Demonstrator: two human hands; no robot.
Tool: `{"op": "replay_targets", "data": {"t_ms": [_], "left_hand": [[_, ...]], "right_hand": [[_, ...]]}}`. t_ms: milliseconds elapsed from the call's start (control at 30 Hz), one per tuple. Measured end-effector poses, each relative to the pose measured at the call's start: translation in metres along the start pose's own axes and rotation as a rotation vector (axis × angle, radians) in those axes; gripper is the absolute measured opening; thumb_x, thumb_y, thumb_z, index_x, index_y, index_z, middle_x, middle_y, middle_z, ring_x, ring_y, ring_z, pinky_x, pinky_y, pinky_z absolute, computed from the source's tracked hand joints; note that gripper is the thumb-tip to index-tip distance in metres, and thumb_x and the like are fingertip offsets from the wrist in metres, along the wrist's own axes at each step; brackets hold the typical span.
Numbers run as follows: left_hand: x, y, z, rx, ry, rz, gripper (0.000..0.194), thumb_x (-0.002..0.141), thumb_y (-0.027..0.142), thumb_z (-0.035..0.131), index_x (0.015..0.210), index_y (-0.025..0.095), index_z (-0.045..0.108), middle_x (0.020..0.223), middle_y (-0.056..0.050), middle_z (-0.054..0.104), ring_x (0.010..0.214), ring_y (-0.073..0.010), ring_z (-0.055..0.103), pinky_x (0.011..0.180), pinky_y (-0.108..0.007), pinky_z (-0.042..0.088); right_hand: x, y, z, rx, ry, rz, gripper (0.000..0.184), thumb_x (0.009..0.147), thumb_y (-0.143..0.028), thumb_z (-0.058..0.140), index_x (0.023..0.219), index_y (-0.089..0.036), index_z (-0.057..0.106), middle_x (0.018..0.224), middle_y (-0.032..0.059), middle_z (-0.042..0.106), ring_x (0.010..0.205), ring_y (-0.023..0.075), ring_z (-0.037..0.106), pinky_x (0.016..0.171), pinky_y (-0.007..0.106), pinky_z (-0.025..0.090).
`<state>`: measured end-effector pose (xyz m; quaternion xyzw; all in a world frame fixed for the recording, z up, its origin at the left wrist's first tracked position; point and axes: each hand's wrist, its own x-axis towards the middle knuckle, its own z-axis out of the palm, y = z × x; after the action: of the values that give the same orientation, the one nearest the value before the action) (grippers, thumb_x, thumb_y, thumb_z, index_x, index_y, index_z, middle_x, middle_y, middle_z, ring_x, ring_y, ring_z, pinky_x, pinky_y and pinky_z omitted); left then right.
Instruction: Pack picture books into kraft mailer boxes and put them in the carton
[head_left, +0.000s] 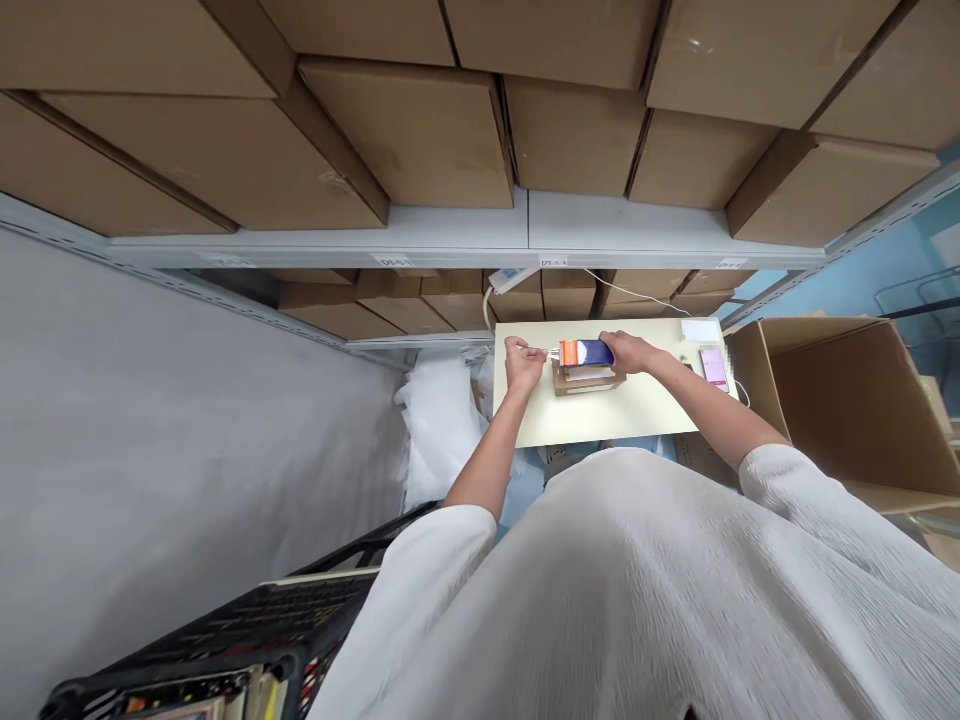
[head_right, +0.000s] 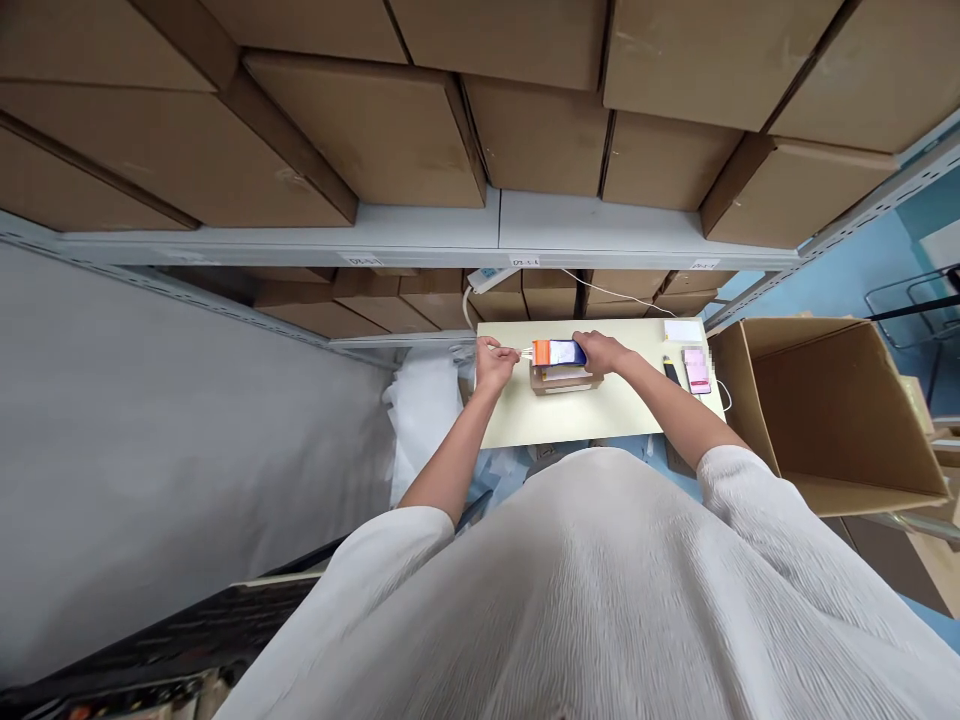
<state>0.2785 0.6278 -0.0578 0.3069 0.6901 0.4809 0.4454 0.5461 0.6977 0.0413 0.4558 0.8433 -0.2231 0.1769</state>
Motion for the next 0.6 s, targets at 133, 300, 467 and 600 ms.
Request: {"op": "replay_targets", "data": {"t_ms": [133, 300, 467, 600], "left_hand": [[0.007, -0.010, -0.028, -0.087, 0.046, -0.045, 0.053, 0.072, 0.013, 0.078, 0.099, 0.031, 0.037, 0.073, 0.009, 0.069, 0.070, -0.0161, 0.070, 0.072, -0.026, 0.047], [0.007, -0.031, -0.038, -0.122, 0.047, -0.063, 0.051, 0.069, 0.015, 0.079, 0.096, 0.031, 0.038, 0.070, 0.009, 0.067, 0.072, -0.0167, 0.072, 0.073, -0.027, 0.051], [0.009, -0.047, -0.033, -0.127, 0.046, -0.073, 0.046, 0.071, 0.019, 0.077, 0.096, 0.031, 0.040, 0.070, 0.009, 0.066, 0.081, -0.0185, 0.076, 0.076, -0.029, 0.052], [0.014, -0.059, -0.030, -0.117, 0.041, -0.086, 0.046, 0.069, 0.019, 0.078, 0.096, 0.030, 0.043, 0.068, 0.009, 0.065, 0.078, -0.0181, 0.074, 0.077, -0.029, 0.052]], "right_hand": [[-0.003, 0.015, -0.002, -0.023, -0.004, 0.006, 0.046, 0.084, -0.025, 0.081, 0.124, -0.026, 0.057, 0.123, 0.0142, 0.072, 0.114, 0.0336, 0.066, 0.078, 0.035, 0.050], [-0.005, 0.023, -0.002, -0.064, -0.018, 0.019, 0.041, 0.088, -0.025, 0.080, 0.123, -0.026, 0.058, 0.124, 0.0145, 0.073, 0.118, 0.0348, 0.066, 0.077, 0.036, 0.051], [0.001, 0.011, -0.003, -0.143, -0.052, 0.052, 0.042, 0.090, -0.025, 0.078, 0.127, -0.025, 0.057, 0.130, 0.0155, 0.072, 0.118, 0.0335, 0.066, 0.078, 0.036, 0.050], [0.007, 0.005, -0.004, -0.192, -0.072, 0.061, 0.044, 0.089, -0.025, 0.079, 0.128, -0.025, 0.057, 0.130, 0.0163, 0.072, 0.119, 0.0343, 0.065, 0.079, 0.037, 0.050]]}}
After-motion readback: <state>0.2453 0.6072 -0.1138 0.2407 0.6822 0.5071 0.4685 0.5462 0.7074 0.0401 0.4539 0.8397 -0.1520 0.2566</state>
